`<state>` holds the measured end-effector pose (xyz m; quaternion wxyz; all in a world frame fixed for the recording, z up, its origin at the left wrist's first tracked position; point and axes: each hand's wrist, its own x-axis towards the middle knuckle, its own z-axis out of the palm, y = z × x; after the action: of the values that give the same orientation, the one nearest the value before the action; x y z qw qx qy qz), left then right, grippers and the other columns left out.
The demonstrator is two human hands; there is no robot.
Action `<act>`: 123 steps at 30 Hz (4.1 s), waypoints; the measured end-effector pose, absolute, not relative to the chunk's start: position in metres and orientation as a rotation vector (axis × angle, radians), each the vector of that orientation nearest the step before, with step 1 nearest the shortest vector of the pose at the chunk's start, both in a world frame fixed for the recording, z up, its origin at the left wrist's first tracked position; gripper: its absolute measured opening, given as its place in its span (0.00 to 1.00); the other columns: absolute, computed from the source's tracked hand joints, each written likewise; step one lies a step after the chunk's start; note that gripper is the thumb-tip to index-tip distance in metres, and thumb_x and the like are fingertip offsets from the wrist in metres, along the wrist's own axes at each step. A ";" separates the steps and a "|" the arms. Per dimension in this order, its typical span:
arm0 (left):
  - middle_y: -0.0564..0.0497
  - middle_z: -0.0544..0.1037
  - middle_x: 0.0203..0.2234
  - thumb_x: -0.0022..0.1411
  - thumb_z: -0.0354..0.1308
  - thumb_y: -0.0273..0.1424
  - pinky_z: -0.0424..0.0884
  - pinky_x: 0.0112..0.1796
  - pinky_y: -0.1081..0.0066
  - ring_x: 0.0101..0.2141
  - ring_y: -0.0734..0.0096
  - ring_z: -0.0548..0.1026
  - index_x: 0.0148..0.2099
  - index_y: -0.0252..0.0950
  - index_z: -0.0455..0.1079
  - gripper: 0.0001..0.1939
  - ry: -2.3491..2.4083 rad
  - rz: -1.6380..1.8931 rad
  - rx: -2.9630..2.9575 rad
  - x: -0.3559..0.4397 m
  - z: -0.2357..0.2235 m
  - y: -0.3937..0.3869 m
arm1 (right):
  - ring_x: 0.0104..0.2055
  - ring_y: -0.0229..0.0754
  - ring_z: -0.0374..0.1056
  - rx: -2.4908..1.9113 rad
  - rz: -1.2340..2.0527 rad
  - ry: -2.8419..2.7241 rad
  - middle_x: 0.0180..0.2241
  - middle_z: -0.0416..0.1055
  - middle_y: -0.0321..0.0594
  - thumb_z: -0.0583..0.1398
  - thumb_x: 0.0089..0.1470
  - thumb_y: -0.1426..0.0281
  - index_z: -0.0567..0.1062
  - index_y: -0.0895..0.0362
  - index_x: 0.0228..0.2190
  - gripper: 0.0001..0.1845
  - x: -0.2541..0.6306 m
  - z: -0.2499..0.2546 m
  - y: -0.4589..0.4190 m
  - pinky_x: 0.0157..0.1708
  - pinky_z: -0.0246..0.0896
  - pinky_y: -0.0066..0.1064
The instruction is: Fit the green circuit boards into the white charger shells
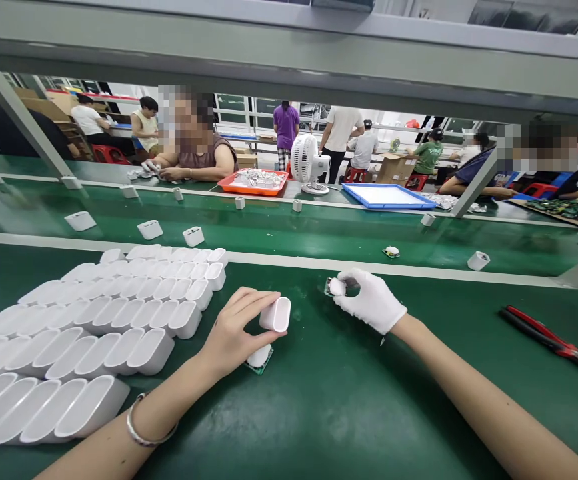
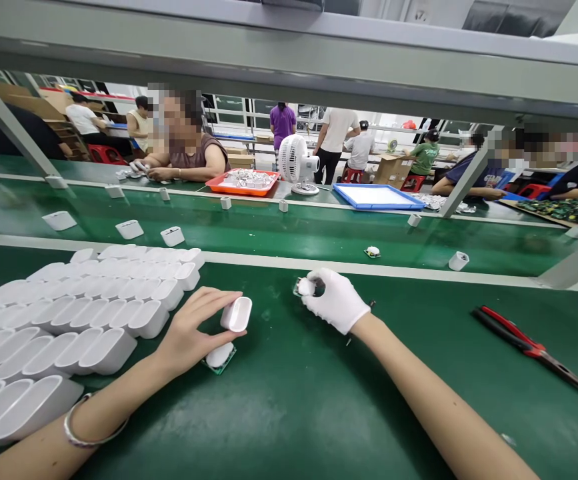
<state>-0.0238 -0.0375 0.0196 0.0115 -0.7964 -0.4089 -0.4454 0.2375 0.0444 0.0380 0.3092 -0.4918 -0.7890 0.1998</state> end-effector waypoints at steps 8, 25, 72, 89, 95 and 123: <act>0.46 0.76 0.40 0.54 0.63 0.28 0.70 0.38 0.62 0.38 0.62 0.70 0.52 0.39 0.66 0.23 -1.156 -1.364 -2.433 -0.022 0.023 -0.042 | 0.34 0.38 0.68 -0.586 0.373 -2.121 0.33 0.71 0.37 0.57 0.50 0.76 0.69 0.53 0.34 0.08 0.188 0.042 -0.019 0.36 0.66 0.32; 0.46 0.77 0.39 0.53 0.62 0.24 0.71 0.35 0.62 0.35 0.63 0.71 0.52 0.41 0.66 0.24 -0.996 -1.268 -2.365 -0.021 0.022 -0.042 | 0.30 0.40 0.63 -0.749 -0.127 -2.310 0.28 0.67 0.39 0.51 0.51 0.79 0.70 0.54 0.32 0.11 0.174 0.034 -0.034 0.30 0.62 0.32; 0.32 0.72 0.37 0.50 0.44 0.14 0.63 0.38 0.45 0.45 0.40 0.66 0.27 0.28 0.72 0.15 -1.987 -0.509 -1.530 -0.059 0.030 -0.034 | 0.52 0.55 0.57 -1.980 -0.109 -1.723 0.54 0.54 0.62 0.53 0.54 0.68 0.61 0.64 0.51 0.24 0.222 0.027 0.161 0.45 0.55 0.44; 0.45 0.68 0.51 0.53 0.57 0.34 0.63 0.46 0.59 0.49 0.57 0.66 0.61 0.40 0.48 0.35 -2.501 -1.385 -2.246 -0.020 0.013 -0.038 | 0.41 0.42 0.71 -1.335 0.875 -1.835 0.41 0.75 0.43 0.59 0.47 0.64 0.68 0.62 0.49 0.27 0.167 -0.001 0.061 0.40 0.68 0.29; 0.46 0.71 0.40 0.49 0.53 0.25 0.66 0.41 0.64 0.38 0.62 0.71 0.63 0.39 0.52 0.37 -2.536 -1.433 -2.380 -0.024 -0.006 -0.030 | 0.40 0.49 0.72 -1.208 1.173 -1.550 0.39 0.75 0.49 0.65 0.35 0.65 0.71 0.62 0.44 0.31 0.233 -0.011 0.030 0.39 0.69 0.39; 0.55 0.68 0.27 0.46 0.45 0.27 0.62 0.30 0.72 0.27 0.71 0.64 0.42 0.38 0.62 0.18 -1.850 -1.429 -3.521 0.008 0.039 -0.074 | 0.33 0.36 0.68 -0.783 0.902 -1.873 0.40 0.65 0.40 0.63 0.42 0.80 0.74 0.50 0.38 0.20 0.226 0.040 -0.068 0.34 0.69 0.28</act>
<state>0.0077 -0.0744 0.0385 -0.5161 -0.7136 -0.3749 -0.2896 0.2261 -0.0682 0.0404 0.4443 -0.3157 -0.7554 0.3638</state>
